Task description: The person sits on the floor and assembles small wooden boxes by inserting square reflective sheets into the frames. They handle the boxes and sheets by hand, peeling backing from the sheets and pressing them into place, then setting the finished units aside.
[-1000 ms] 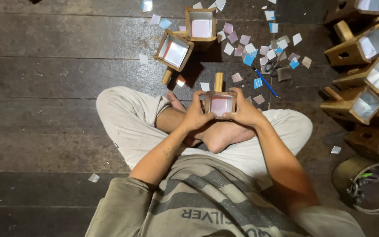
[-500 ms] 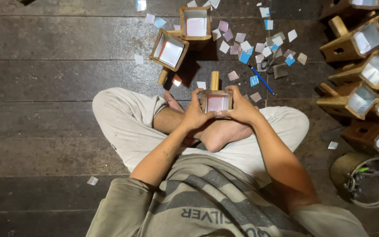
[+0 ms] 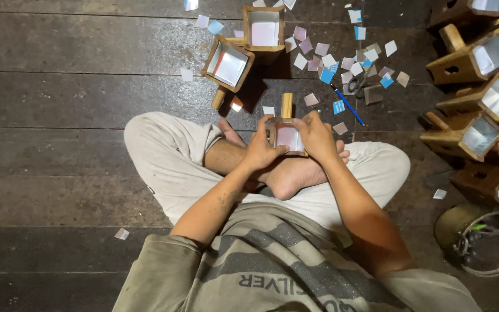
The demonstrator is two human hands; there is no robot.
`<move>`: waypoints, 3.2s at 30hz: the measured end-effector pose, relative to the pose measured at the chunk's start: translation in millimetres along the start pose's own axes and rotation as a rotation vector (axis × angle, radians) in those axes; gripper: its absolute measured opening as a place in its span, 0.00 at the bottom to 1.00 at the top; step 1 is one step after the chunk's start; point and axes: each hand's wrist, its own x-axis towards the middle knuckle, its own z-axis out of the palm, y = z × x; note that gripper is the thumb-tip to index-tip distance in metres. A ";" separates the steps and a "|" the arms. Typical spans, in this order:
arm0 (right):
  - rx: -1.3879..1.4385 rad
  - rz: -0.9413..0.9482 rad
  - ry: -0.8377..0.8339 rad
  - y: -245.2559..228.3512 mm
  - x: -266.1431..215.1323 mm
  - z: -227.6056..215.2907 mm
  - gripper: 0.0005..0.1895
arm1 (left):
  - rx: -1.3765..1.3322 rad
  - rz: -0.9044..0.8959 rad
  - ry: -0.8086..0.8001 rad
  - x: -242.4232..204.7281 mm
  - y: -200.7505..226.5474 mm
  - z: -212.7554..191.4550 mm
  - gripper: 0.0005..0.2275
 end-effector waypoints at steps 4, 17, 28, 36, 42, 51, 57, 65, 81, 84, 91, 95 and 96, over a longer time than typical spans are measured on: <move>-0.054 -0.004 -0.007 -3.1 1.9 -2.1 0.25 | -0.011 0.003 0.014 -4.5 -0.7 -0.4 0.43; 0.071 -0.141 -0.023 8.0 -5.0 -6.6 0.16 | -0.361 -0.041 0.044 9.0 -26.6 5.0 0.29; 0.090 -0.152 -0.006 13.8 4.7 1.9 0.17 | -0.852 -0.170 0.118 16.6 -52.3 19.4 0.38; 0.104 -0.123 -0.012 18.4 7.7 4.8 0.20 | -0.760 -0.121 0.110 17.5 -53.4 21.0 0.36; 0.168 -0.062 -0.103 23.3 11.3 0.4 0.23 | -0.536 -0.066 0.029 20.4 -52.4 13.9 0.41; 0.568 -0.086 -0.305 54.6 19.6 -6.2 0.33 | -0.543 -0.054 -0.001 2.3 -5.2 -2.1 0.37; 0.542 -0.094 -0.292 56.9 23.8 -4.3 0.31 | -0.431 -0.056 0.032 5.2 -10.0 5.3 0.33; 0.225 -0.142 -0.073 54.7 -9.0 -7.1 0.34 | -0.038 -0.092 0.156 4.0 8.9 7.6 0.35; 0.102 -0.651 0.771 84.8 -83.5 -14.5 0.52 | -0.017 0.208 -0.110 -9.8 68.0 58.7 0.35; 0.242 -0.509 0.678 89.8 -92.8 -32.1 0.59 | -0.052 0.142 -0.178 -23.1 113.8 56.2 0.34; 0.598 -0.373 0.688 91.6 -120.9 -105.1 0.63 | -0.311 0.102 -0.408 -24.3 154.2 64.3 0.42; 0.839 -0.424 0.903 163.6 -143.9 -162.9 0.49 | -0.372 0.218 -0.355 -7.0 150.4 54.8 0.35; 1.018 -0.469 0.862 198.6 -150.9 -178.0 0.45 | -0.347 0.236 -0.307 0.0 143.6 51.0 0.31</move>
